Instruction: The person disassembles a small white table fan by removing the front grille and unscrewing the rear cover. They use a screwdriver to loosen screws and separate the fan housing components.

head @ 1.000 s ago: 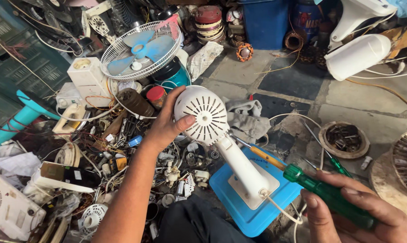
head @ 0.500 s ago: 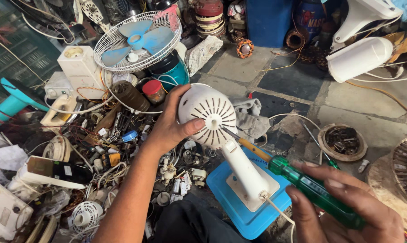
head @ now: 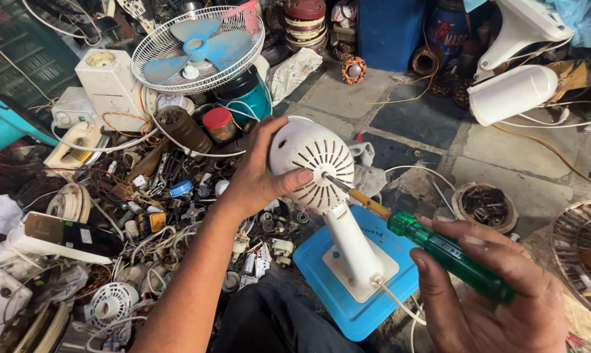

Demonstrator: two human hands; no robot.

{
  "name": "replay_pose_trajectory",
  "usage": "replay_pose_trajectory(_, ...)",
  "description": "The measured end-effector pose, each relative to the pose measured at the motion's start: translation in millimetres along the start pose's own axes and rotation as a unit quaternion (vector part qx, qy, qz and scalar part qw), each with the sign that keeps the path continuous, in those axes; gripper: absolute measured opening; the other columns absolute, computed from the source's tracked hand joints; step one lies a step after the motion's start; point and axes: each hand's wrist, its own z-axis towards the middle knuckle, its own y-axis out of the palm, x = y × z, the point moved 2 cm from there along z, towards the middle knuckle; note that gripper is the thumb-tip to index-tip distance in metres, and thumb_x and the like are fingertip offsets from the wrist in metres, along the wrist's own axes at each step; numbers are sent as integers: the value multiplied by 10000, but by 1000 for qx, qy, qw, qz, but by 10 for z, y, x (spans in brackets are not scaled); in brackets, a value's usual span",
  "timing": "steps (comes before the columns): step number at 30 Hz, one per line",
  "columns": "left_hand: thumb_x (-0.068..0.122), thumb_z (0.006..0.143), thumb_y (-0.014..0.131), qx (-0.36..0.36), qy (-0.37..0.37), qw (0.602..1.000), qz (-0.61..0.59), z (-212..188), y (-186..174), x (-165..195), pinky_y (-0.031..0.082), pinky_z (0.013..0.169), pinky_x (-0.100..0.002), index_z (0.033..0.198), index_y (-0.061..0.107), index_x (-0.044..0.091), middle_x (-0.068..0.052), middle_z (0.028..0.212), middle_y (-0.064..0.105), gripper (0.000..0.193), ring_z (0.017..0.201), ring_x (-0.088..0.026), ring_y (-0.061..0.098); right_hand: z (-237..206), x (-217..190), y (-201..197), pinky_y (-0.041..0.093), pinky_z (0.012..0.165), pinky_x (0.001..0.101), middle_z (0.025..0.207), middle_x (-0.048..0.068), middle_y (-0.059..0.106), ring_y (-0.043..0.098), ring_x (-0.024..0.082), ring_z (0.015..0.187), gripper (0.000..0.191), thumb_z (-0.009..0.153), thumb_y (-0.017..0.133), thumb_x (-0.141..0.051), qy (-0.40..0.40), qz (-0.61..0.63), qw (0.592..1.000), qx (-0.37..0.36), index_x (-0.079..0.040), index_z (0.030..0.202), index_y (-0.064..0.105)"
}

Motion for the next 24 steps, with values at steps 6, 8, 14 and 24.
replay_pose_trajectory(6, 687, 755, 774, 3, 0, 1000, 2, -2, 2, 3, 414, 1192, -487, 1547, 399, 93, -176, 1489, 421, 1058, 1437, -342, 465, 29, 7, -14, 632, 1006, 421, 1198, 258, 651, 719, 323, 1164, 484, 876, 729, 40, -13, -28, 999, -20, -46, 1210, 389)
replay_pose_trajectory(8, 692, 749, 771, 3, -5, 1000, 5, 0, 0, 0, 415, 1190, -486, 1549, 401, 94, -175, 1485, 427, 1065, 1437, -341, 468, 57, 3, -21, 636, 995, 421, 1178, 254, 665, 727, 327, 1149, 478, 872, 736, 30, -23, -42, 998, -34, -48, 1204, 402)
replay_pose_trajectory(14, 707, 740, 774, 4, -8, 1000, -11, -3, 17, -2, 422, 1190, -483, 1544, 412, 94, -175, 1493, 432, 1074, 1443, -341, 471, 124, -55, -22, 641, 956, 407, 1121, 238, 705, 747, 315, 1107, 466, 860, 771, 8, -62, -100, 992, -53, -51, 1178, 436)
replay_pose_trajectory(24, 714, 720, 779, 3, -18, 1000, -17, -2, 35, 29, 427, 1181, -476, 1542, 410, 89, -177, 1496, 441, 1096, 1430, -337, 488, 140, -286, 91, 635, 944, 383, 1120, 215, 711, 747, 290, 1101, 446, 859, 800, -19, -50, -148, 987, -31, -42, 1183, 494)
